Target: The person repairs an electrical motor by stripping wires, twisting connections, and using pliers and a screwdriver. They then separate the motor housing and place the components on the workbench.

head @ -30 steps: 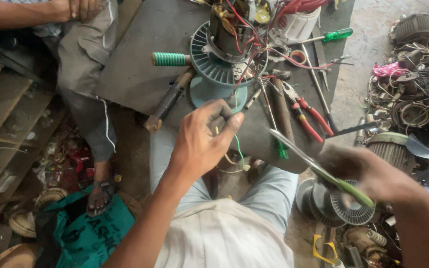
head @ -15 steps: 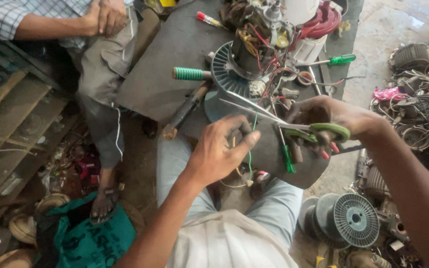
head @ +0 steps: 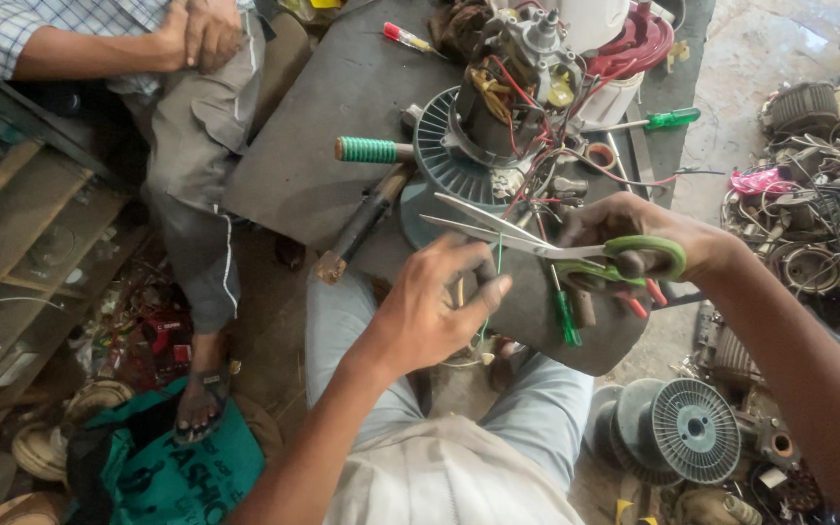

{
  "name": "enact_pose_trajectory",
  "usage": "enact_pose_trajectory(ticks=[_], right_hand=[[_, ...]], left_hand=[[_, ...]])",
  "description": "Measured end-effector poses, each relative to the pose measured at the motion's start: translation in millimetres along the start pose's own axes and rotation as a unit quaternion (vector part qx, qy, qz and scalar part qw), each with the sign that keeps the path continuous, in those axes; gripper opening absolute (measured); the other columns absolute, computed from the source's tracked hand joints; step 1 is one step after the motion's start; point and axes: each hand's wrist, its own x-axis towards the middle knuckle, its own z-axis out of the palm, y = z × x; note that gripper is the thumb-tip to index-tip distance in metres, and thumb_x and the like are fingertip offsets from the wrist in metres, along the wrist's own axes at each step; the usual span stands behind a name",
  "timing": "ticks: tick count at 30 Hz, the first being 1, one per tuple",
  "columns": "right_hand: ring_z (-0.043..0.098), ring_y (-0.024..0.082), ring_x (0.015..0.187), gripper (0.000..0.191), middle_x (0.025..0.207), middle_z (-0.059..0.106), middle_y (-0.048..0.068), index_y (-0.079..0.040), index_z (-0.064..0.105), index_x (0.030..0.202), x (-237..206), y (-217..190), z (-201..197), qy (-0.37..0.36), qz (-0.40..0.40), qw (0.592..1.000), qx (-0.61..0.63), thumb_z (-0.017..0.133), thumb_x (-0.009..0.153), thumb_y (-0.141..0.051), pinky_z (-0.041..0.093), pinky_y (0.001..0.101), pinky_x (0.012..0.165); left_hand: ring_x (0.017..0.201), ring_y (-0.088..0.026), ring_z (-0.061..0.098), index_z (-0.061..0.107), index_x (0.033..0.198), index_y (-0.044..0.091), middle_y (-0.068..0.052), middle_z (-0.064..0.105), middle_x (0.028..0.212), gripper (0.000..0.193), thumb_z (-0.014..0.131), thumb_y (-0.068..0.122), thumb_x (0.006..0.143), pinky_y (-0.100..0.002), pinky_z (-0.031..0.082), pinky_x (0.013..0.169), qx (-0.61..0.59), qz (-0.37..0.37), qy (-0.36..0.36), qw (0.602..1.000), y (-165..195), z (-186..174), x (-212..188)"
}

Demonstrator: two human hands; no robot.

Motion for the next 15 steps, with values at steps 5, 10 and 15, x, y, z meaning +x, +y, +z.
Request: enact_pose_trajectory(ticks=[5, 10, 15], right_hand=[[0.070, 0.012, 0.062, 0.089, 0.083, 0.077, 0.012, 0.011, 0.069, 0.116, 0.6, 9.0, -7.2, -0.008, -0.040, 0.999, -0.003, 0.084, 0.072, -0.065, 0.055, 0.0229, 0.051], [0.067, 0.014, 0.063, 0.079, 0.081, 0.075, 0.014, 0.014, 0.071, 0.113, -5.8, 9.8, -6.6, 0.006, -0.018, 1.000, 0.006, 0.089, 0.077, -0.054, 0.052, 0.0244, 0.052], [0.067, 0.014, 0.054, 0.084, 0.077, 0.077, 0.011, 0.011, 0.064, 0.116, -4.1, 3.4, 10.7, -0.007, -0.023, 0.999, -0.047, 0.088, 0.069, -0.055, 0.052, 0.0238, 0.046]], left_hand=[[0.092, -0.030, 0.067, 0.066, 0.092, 0.000, -0.013, 0.066, 0.095, 0.025, 0.073, 0.024, 0.092, -0.042, 0.052, 0.086, -0.008, -0.050, -0.057, 0.997, -0.6, -9.1, 6.9], [0.095, -0.029, 0.067, 0.061, 0.089, 0.001, -0.013, 0.064, 0.099, 0.025, 0.073, 0.023, 0.094, -0.040, 0.052, 0.089, -0.040, -0.012, -0.044, 0.998, -3.5, -9.4, 6.1], [0.094, -0.032, 0.065, 0.063, 0.088, 0.004, -0.013, 0.063, 0.091, 0.024, 0.076, 0.023, 0.092, -0.042, 0.050, 0.090, 0.006, -0.007, -0.013, 1.000, -10.9, -2.9, 3.7]])
